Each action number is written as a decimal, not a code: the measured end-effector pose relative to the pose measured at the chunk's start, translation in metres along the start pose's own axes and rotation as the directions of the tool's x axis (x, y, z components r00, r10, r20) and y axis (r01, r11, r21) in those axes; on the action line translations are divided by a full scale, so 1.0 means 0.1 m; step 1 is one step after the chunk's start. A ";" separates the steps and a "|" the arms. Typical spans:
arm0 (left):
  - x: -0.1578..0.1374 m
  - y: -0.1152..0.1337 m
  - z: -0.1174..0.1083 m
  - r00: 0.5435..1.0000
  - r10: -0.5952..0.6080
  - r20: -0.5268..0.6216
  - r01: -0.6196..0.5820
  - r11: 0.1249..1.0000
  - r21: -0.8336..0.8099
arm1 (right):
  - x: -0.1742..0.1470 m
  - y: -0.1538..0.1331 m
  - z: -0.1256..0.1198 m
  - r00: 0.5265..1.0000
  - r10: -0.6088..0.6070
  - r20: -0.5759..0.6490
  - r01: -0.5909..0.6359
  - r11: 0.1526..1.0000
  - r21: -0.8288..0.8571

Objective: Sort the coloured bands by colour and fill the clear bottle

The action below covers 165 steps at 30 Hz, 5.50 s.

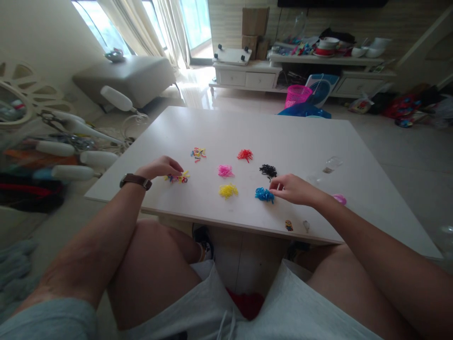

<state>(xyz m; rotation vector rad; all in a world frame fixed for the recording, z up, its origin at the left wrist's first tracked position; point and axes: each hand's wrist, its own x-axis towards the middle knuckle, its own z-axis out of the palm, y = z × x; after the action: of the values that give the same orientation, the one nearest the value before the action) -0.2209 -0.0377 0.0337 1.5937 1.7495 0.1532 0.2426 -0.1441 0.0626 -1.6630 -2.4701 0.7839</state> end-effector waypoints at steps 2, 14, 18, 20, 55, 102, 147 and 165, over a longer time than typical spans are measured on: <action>0.01 0.00 0.00 0.999 0.011 0.054 -0.012 0.999 0.030 | 0.00 0.01 0.01 1.000 -0.004 0.004 0.004 1.000 0.004; 0.11 0.08 0.08 0.983 0.028 0.183 -0.061 0.983 0.175 | 0.01 0.02 0.05 0.999 -0.022 0.031 0.022 1.000 0.005; 0.13 0.08 0.11 0.979 0.014 0.203 -0.053 0.980 0.189 | 0.01 0.03 0.05 0.999 -0.024 0.030 0.024 1.000 0.007; 0.13 0.09 0.13 0.980 0.009 0.201 -0.050 0.978 0.200 | 0.01 0.03 0.05 0.999 -0.026 0.032 0.025 1.000 0.006; 0.01 0.16 0.06 0.995 0.096 0.032 -0.090 0.984 -0.154 | -0.01 -0.01 0.08 0.997 -0.045 0.059 0.044 0.999 0.007; 0.01 0.53 0.32 0.941 0.337 -0.004 -0.337 0.941 -0.030 | 0.18 0.08 0.38 0.999 -0.030 -0.013 0.032 0.988 0.152; -0.35 1.79 1.41 0.777 0.604 0.177 -0.290 0.593 -0.752 | 0.35 -0.19 0.09 0.895 -0.005 -0.445 0.287 0.770 0.569; -0.07 1.73 1.58 0.741 0.661 0.121 -0.444 0.616 -0.651 | 0.42 -0.06 0.19 0.898 0.093 -0.431 0.220 0.752 0.621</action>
<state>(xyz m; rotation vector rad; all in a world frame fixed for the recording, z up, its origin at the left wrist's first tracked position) 0.0111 -0.0674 0.0190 1.5122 0.7401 0.6181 0.2138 -0.1158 0.0388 -1.2830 -1.6446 0.9850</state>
